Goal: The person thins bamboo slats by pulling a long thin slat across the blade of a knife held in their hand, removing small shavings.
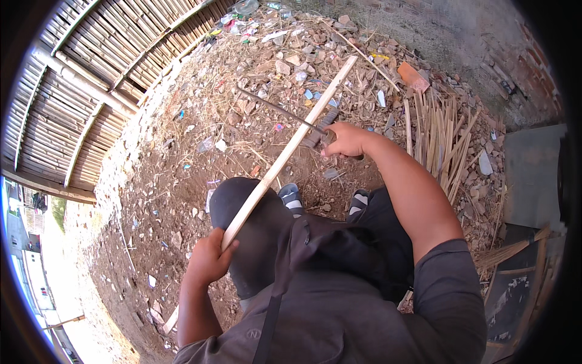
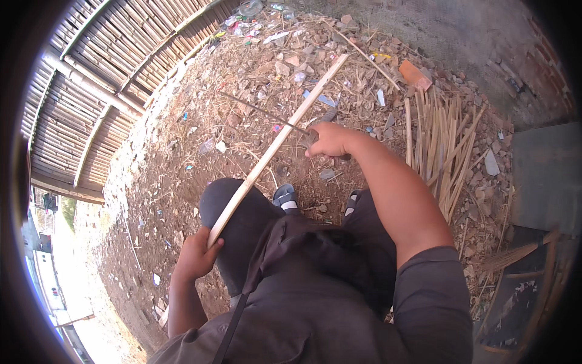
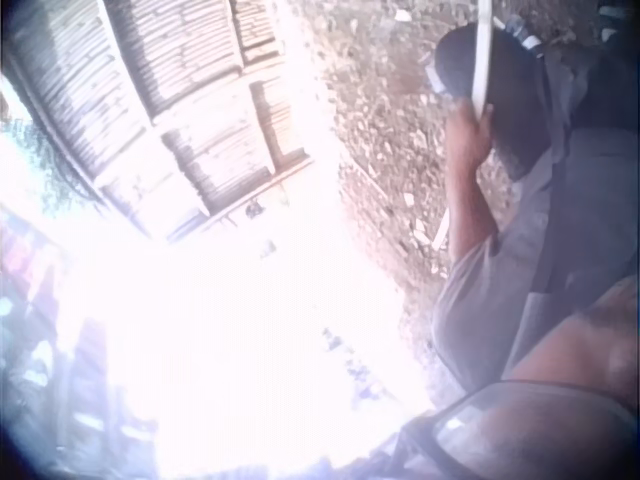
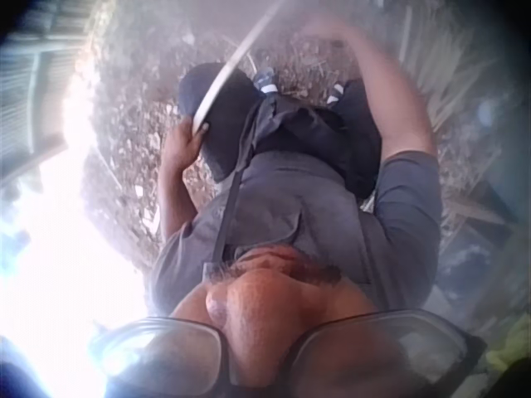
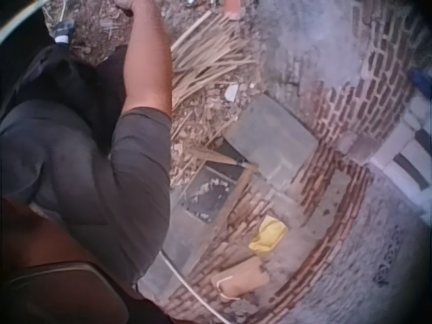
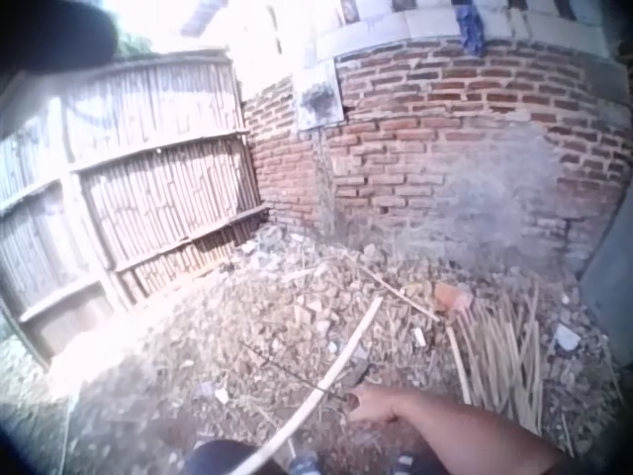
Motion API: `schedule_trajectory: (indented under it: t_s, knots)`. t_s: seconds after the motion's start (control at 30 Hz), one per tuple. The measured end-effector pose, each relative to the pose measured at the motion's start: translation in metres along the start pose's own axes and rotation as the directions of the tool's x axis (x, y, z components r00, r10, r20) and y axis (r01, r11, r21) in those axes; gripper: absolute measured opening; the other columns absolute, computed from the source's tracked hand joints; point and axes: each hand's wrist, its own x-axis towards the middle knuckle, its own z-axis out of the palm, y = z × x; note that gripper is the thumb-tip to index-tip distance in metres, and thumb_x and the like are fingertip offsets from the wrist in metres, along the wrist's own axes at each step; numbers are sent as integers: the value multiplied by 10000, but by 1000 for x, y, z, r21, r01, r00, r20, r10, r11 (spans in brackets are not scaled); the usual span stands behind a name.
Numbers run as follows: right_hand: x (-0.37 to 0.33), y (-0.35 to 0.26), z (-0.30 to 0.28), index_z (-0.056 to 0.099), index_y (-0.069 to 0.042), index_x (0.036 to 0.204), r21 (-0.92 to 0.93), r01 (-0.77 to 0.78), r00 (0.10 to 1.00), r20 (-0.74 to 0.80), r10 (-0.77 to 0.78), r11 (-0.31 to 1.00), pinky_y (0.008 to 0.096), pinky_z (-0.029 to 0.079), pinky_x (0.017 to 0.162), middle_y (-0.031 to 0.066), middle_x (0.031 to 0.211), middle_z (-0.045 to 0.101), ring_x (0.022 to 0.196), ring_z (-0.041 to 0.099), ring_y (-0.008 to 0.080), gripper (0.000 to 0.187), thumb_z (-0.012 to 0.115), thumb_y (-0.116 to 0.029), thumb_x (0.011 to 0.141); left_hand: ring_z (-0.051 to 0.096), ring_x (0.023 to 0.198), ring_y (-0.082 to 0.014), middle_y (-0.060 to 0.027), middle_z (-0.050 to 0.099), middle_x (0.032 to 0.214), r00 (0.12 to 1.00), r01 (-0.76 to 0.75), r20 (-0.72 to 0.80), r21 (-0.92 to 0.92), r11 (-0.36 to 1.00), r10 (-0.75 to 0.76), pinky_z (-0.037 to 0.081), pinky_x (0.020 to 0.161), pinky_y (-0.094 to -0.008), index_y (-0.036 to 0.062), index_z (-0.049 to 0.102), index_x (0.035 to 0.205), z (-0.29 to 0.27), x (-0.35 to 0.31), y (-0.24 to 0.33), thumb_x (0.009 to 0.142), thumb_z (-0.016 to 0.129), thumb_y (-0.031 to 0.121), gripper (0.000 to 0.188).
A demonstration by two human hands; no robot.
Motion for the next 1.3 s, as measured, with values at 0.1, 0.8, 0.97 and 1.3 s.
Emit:
schedule_trajectory:
  t_s: [0.1,0.8,0.97,1.3]
  knots:
    - [2,3,-1,666,6,1058,88,-111,983,-138,123,990,433,540,765,165,894,708,851,693,302,418,762,-265,755,635,748,-479,-255,630,734,998,-45,-52,-8,999,44,483,663,-536,19,520,871,3,-2,-4,905,679,322,344]
    - [-9,-39,34,658,-61,1006,-398,281,959,95,-265,873,464,523,745,191,849,687,841,675,372,324,756,-240,753,633,738,-475,-257,630,737,996,-35,-82,-27,999,33,483,653,-517,10,526,883,11,-6,-11,891,697,302,339]
    - [2,11,0,672,-47,1102,28,-43,958,-284,49,999,447,530,797,196,927,700,884,681,362,411,758,-244,751,627,730,-478,-261,621,730,993,-51,-114,-78,996,42,470,637,-524,11,526,882,14,-2,-13,897,690,300,333]
    - [5,-9,18,685,-10,1010,-201,79,996,-33,-87,976,441,526,777,176,871,710,835,686,323,374,749,-261,740,628,775,-471,-269,623,768,997,-39,-69,-16,999,37,469,679,-503,-12,522,881,10,-3,-8,898,687,288,343]
